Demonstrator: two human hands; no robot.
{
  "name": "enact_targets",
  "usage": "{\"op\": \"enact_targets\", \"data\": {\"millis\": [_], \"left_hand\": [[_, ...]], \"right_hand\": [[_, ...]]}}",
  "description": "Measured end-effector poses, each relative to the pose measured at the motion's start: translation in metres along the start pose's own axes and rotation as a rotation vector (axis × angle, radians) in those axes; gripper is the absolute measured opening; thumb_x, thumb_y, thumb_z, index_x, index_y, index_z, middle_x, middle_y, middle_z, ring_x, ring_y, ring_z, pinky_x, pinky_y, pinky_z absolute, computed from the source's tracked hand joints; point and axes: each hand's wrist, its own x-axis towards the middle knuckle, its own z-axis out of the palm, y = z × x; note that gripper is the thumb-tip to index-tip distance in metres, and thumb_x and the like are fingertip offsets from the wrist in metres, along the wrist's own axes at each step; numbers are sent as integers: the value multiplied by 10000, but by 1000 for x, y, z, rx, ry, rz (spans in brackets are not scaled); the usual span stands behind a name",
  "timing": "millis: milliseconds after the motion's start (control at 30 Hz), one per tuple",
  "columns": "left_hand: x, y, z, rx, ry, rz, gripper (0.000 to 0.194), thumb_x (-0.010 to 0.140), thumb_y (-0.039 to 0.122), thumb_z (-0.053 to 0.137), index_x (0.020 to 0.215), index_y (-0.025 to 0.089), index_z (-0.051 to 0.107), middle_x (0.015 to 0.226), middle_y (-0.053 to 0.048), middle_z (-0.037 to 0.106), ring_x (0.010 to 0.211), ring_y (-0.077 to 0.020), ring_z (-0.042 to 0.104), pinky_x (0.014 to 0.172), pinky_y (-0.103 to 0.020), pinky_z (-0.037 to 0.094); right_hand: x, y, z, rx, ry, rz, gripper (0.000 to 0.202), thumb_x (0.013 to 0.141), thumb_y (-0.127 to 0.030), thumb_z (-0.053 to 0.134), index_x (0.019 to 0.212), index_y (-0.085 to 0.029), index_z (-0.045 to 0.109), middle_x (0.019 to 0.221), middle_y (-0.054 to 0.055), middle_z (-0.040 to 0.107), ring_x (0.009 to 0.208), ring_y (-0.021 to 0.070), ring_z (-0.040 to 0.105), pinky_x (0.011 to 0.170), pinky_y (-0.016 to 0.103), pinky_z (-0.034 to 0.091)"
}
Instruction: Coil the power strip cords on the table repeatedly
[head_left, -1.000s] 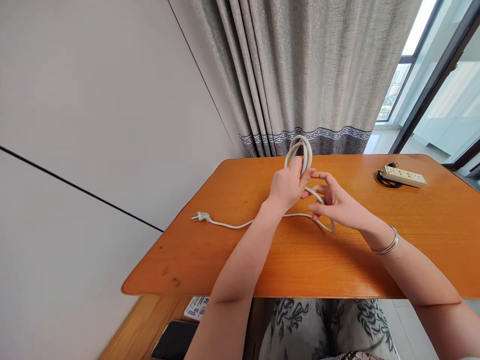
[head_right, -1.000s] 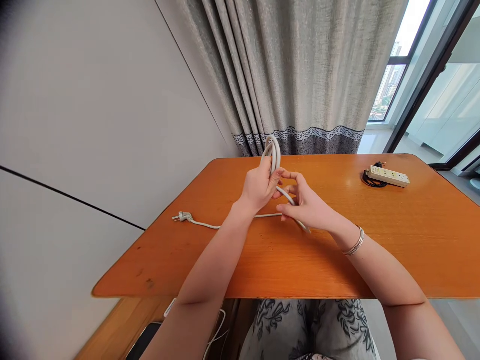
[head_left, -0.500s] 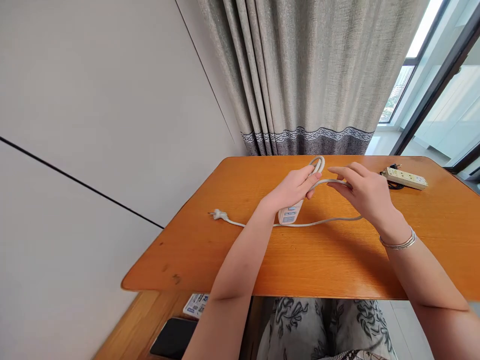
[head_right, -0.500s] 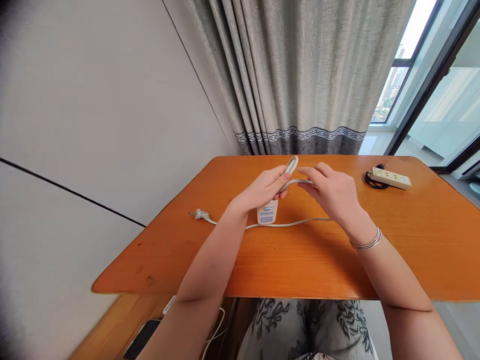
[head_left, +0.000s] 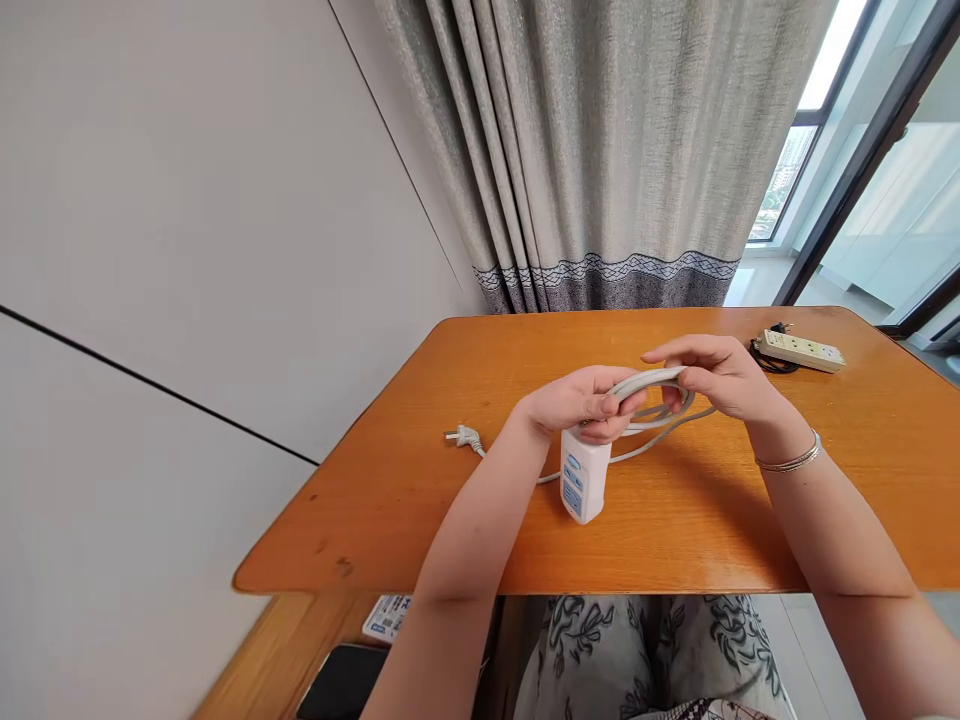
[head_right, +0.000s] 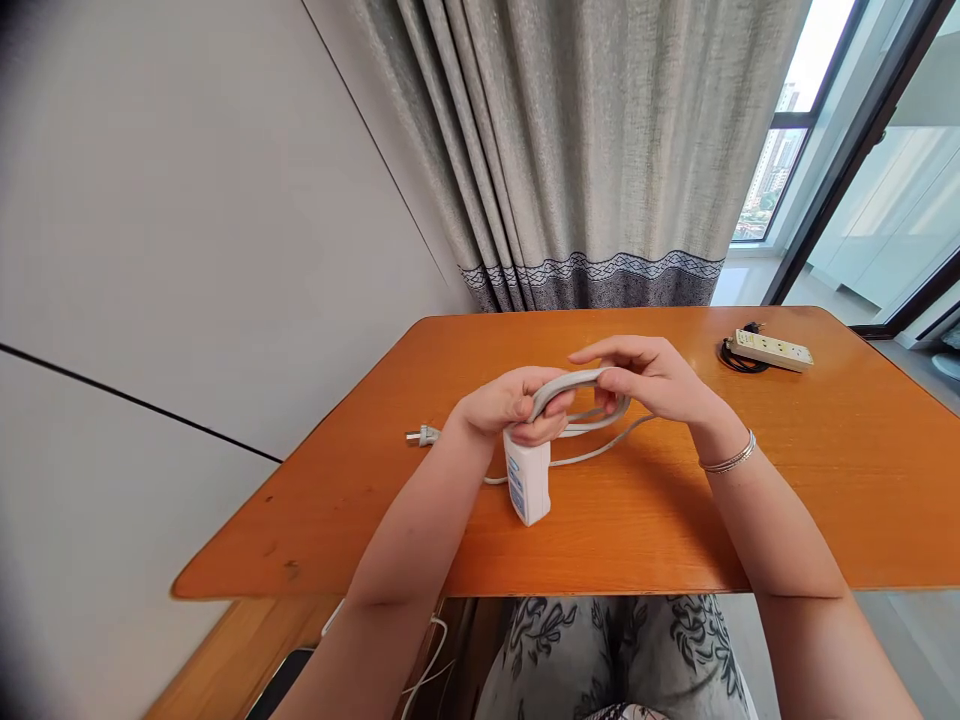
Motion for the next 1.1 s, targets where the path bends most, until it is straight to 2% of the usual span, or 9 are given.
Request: {"op": "enact_targets", "data": {"millis": [133, 233, 300, 433, 533, 667, 867, 1000, 1100], "left_hand": [[5, -8, 3, -98, 188, 131, 618, 671, 745, 740, 705, 240, 384, 363, 129, 244, 262, -65, 208, 351, -233, 188], [9, -2, 6, -189, 511, 274, 591, 826, 783, 538, 700, 241, 337, 379, 144, 98, 262, -70, 137, 373, -241, 232], [11, 7, 7, -253, 721, 381, 536, 952, 714, 370, 708, 237, 332, 412, 134, 59, 288, -75, 86, 394, -245, 251], [7, 27, 4, -274, 982, 597, 504, 1022, 609, 301, 695, 228, 345, 449, 108, 93, 342, -86, 95, 420, -244, 271], [0, 39, -3, -250, 1095, 691, 505, 1022, 591, 338, 675, 225, 350, 458, 93, 120, 357, -92, 147, 427, -242, 287], [-7, 44, -10, -257, 1145, 724, 494, 1016, 578, 381, 674, 222, 361, 464, 87, 138, 357, -88, 194, 415, -231, 290], [1, 33, -10, -178, 1102, 627, 458, 988, 561, 484, 700, 220, 385, 435, 93, 235, 348, -78, 304, 403, -213, 289], [7, 19, -12, -31, 1032, 590, 404, 928, 502, 634, 723, 219, 431, 439, 90, 367, 377, -84, 412, 432, -212, 328], [10, 11, -15, 47, 995, 601, 395, 892, 500, 685, 740, 220, 452, 448, 86, 418, 391, -88, 440, 446, -214, 344]], "right_hand": [[5, 11, 5, 105, 122, 12, 588, 838, -715, 623, 1077, -185, 714, 633, 4, 637, 529, 146, 602, 513, 283, 531], [13, 27, 14, 53, 296, 40, 654, 929, -734, 435, 1249, -194, 618, 747, 36, 672, 640, 174, 652, 610, 315, 566], [17, 40, 22, 45, 336, 113, 598, 1004, -642, 341, 1376, -206, 513, 834, 44, 677, 679, 164, 662, 664, 317, 572], [18, 66, 41, 53, 236, 296, 484, 1049, -388, 302, 1474, -166, 369, 860, 28, 645, 693, 136, 652, 716, 302, 566], [13, 79, 55, -219, 95, 328, 501, 1007, -285, 404, 1488, -150, 382, 872, 46, 679, 762, 171, 658, 709, 308, 557], [6, 80, 59, -473, -30, 273, 559, 944, -242, 525, 1497, -207, 450, 945, 66, 741, 818, 221, 677, 710, 325, 539], [7, 50, 33, -998, -151, 367, 545, 987, -204, 446, 1532, -196, 443, 975, 124, 755, 832, 231, 713, 701, 295, 497], [7, 28, 28, -1367, -63, 430, 504, 1014, -224, 422, 1514, -230, 488, 968, 148, 723, 733, 221, 706, 578, 277, 426], [6, 19, 32, -1470, -6, 414, 519, 1013, -235, 435, 1532, -230, 467, 940, 150, 690, 681, 216, 681, 504, 277, 337]]}}
